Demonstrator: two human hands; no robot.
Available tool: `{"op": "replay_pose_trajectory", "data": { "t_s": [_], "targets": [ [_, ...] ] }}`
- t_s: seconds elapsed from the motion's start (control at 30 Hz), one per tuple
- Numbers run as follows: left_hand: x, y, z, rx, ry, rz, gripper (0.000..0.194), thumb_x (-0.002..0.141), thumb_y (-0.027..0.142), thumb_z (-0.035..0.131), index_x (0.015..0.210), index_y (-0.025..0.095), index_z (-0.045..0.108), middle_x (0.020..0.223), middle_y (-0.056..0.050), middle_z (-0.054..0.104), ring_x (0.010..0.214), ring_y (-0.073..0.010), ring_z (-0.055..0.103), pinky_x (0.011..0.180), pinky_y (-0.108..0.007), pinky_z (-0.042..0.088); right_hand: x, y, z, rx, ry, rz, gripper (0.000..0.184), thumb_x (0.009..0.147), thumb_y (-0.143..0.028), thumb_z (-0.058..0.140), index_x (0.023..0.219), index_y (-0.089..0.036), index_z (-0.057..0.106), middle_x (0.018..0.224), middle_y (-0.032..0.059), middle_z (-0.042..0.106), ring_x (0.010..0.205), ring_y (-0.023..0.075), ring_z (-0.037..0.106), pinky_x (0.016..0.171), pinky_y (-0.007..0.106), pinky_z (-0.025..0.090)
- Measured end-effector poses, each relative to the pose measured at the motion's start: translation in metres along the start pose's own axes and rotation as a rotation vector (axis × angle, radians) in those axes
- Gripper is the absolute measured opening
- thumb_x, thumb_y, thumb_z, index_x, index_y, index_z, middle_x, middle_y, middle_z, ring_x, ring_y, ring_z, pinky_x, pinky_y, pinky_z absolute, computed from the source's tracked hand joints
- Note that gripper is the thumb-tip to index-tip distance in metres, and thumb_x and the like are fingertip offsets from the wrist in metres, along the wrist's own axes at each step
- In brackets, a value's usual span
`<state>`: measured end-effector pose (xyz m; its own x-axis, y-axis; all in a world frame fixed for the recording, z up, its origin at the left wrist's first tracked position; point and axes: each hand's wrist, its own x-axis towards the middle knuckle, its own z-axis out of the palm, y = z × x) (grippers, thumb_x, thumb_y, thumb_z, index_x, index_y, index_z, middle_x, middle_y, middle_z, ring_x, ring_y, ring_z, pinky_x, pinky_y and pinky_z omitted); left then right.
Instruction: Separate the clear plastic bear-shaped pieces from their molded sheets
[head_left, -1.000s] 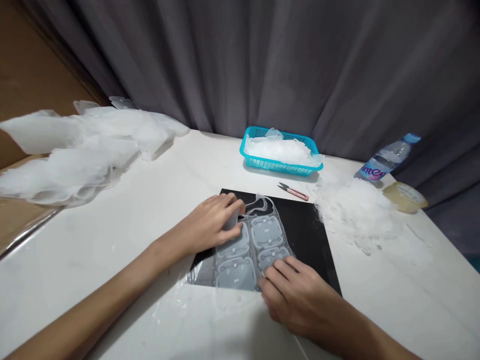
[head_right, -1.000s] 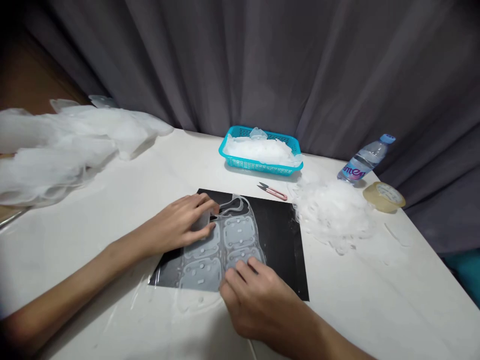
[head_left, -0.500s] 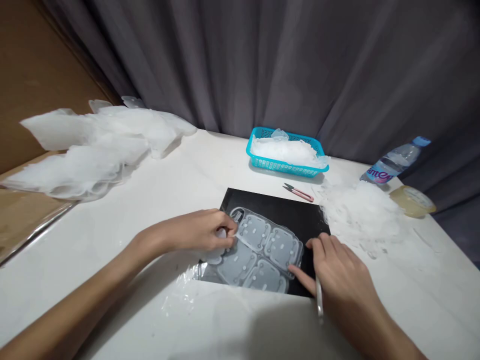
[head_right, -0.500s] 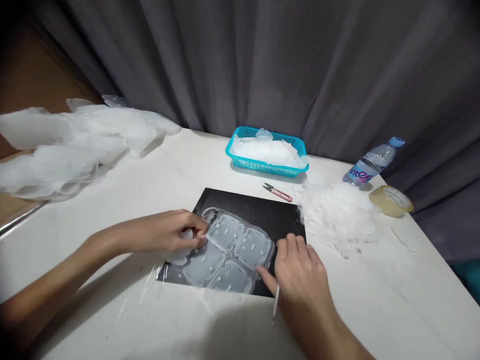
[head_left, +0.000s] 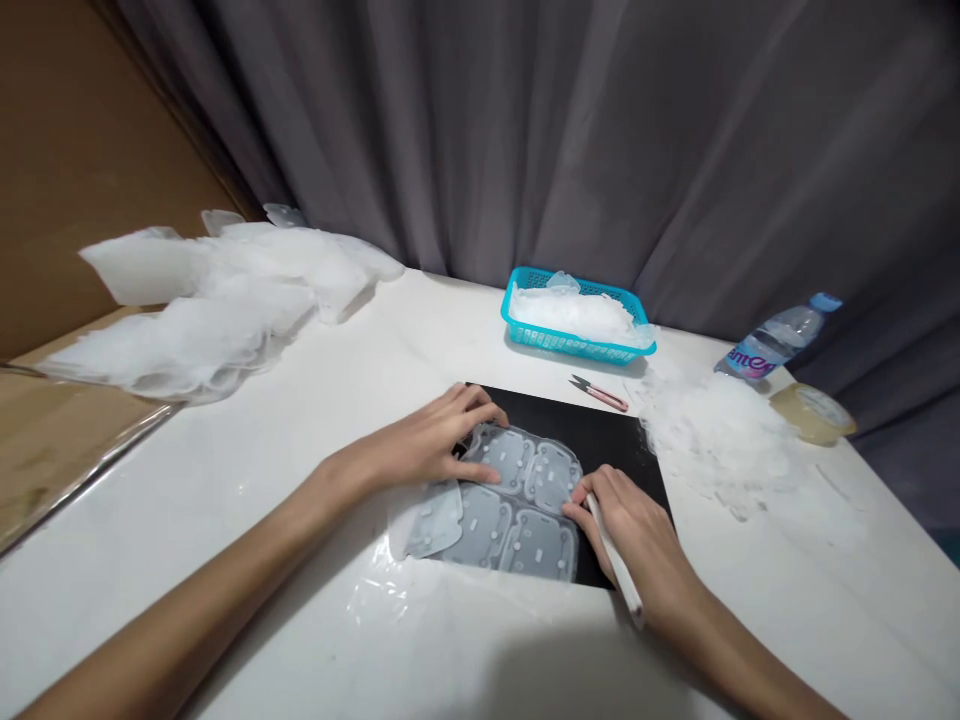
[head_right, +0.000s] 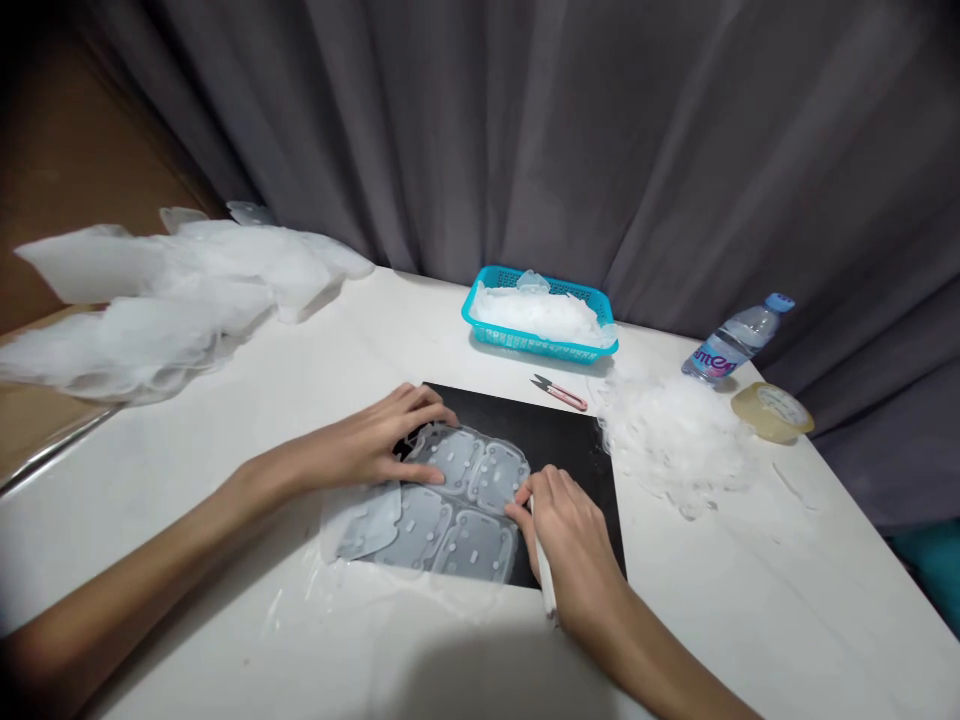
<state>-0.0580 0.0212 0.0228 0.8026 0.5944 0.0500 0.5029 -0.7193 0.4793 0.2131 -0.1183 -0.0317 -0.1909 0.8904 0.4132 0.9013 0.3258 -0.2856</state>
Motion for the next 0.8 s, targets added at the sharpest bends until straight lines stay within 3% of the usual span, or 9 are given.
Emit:
{"op": "replay_pose_trajectory", "data": {
  "t_s": [0.17,0.3,0.37,0.43,0.53,0.6,0.67,0.73,0.8],
  "targets": [
    [0.0,0.018,0.006,-0.195,-0.134,-0.125,0.046,0.091,0.063,0.067,0.11,0.023,0.056,0.095,-0.003,0.066,0.076,-0.0193,0.061,0.066,-0.029,0.043,0.023,0.028,-0.006,-0.151,0.102,0.009,0.026,0.11,-0.033,0.042,0.089,-0.022,0.053,0.082,0.0039,0.059,0.075,0.0223,0.06,0.071,0.035,0.045],
    [-0.001,0.047,0.019,-0.462,-0.264,-0.184,0.039,0.094,0.058,0.062,0.108,0.023,0.052,0.07,0.003,0.06,0.056,-0.0168,0.059,0.052,-0.027,0.039,0.061,0.053,-0.023,-0.201,-0.01,-0.049,0.017,0.107,-0.025,0.047,0.093,-0.02,0.056,0.091,0.0071,0.063,0.082,0.0241,0.062,0.074,0.035,0.045],
    [-0.003,0.06,0.026,-0.633,-0.359,-0.267,0.038,0.095,0.058,0.059,0.109,0.024,0.047,0.067,0.005,0.059,0.048,-0.0167,0.059,0.046,-0.026,0.041,0.081,0.057,-0.025,-0.192,-0.102,-0.138,0.015,0.106,-0.022,0.049,0.094,-0.019,0.057,0.092,0.0074,0.064,0.083,0.0238,0.062,0.074,0.034,0.044],
    [-0.005,0.068,0.028,-0.662,-0.386,-0.336,0.038,0.096,0.06,0.057,0.105,0.024,0.047,0.066,0.006,0.058,0.045,-0.0168,0.059,0.043,-0.026,0.041,0.098,0.056,-0.019,-0.182,-0.15,-0.244,0.016,0.106,-0.021,0.049,0.094,-0.018,0.059,0.093,0.0083,0.065,0.085,0.024,0.062,0.077,0.034,0.044],
    [-0.005,0.066,0.023,-0.463,-0.281,-0.335,0.044,0.095,0.065,0.058,0.085,0.023,0.053,0.063,0.004,0.057,0.047,-0.0158,0.056,0.048,-0.028,0.037,0.116,0.049,0.002,-0.143,-0.144,-0.33,0.017,0.107,-0.023,0.05,0.096,-0.017,0.061,0.095,0.0083,0.066,0.089,0.0238,0.061,0.082,0.034,0.044],
    [-0.002,0.057,0.017,-0.25,-0.106,-0.301,0.051,0.098,0.067,0.053,0.075,0.021,0.052,0.064,0.002,0.058,0.052,-0.0159,0.054,0.054,-0.03,0.034,0.124,0.043,0.017,-0.123,-0.127,-0.341,0.016,0.107,-0.023,0.051,0.098,-0.017,0.063,0.097,0.0087,0.066,0.092,0.0242,0.061,0.085,0.035,0.045],
    [0.002,0.044,0.014,-0.047,0.101,-0.246,0.048,0.101,0.063,0.05,0.077,0.021,0.053,0.071,0.0,0.06,0.061,-0.0178,0.055,0.06,-0.031,0.035,0.128,0.037,0.028,-0.104,-0.096,-0.332,0.018,0.107,-0.022,0.049,0.101,-0.015,0.065,0.1,0.0105,0.066,0.095,0.0253,0.062,0.087,0.036,0.047],
    [0.005,0.033,0.014,0.091,0.21,-0.103,0.04,0.103,0.057,0.053,0.084,0.021,0.055,0.081,-0.002,0.061,0.074,-0.0211,0.058,0.068,-0.033,0.04,0.128,0.033,0.031,-0.087,-0.056,-0.311,0.021,0.108,-0.022,0.047,0.105,-0.014,0.066,0.102,0.0125,0.067,0.098,0.0264,0.063,0.09,0.039,0.049],
    [0.006,0.026,0.018,0.162,0.189,0.096,0.036,0.103,0.054,0.056,0.091,0.021,0.058,0.092,-0.005,0.062,0.087,-0.0241,0.059,0.078,-0.036,0.044,0.126,0.03,0.026,0.007,0.0,-0.278,0.022,0.108,-0.025,0.049,0.108,-0.015,0.069,0.104,0.0129,0.069,0.1,0.0263,0.065,0.091,0.04,0.051]
  ]
}}
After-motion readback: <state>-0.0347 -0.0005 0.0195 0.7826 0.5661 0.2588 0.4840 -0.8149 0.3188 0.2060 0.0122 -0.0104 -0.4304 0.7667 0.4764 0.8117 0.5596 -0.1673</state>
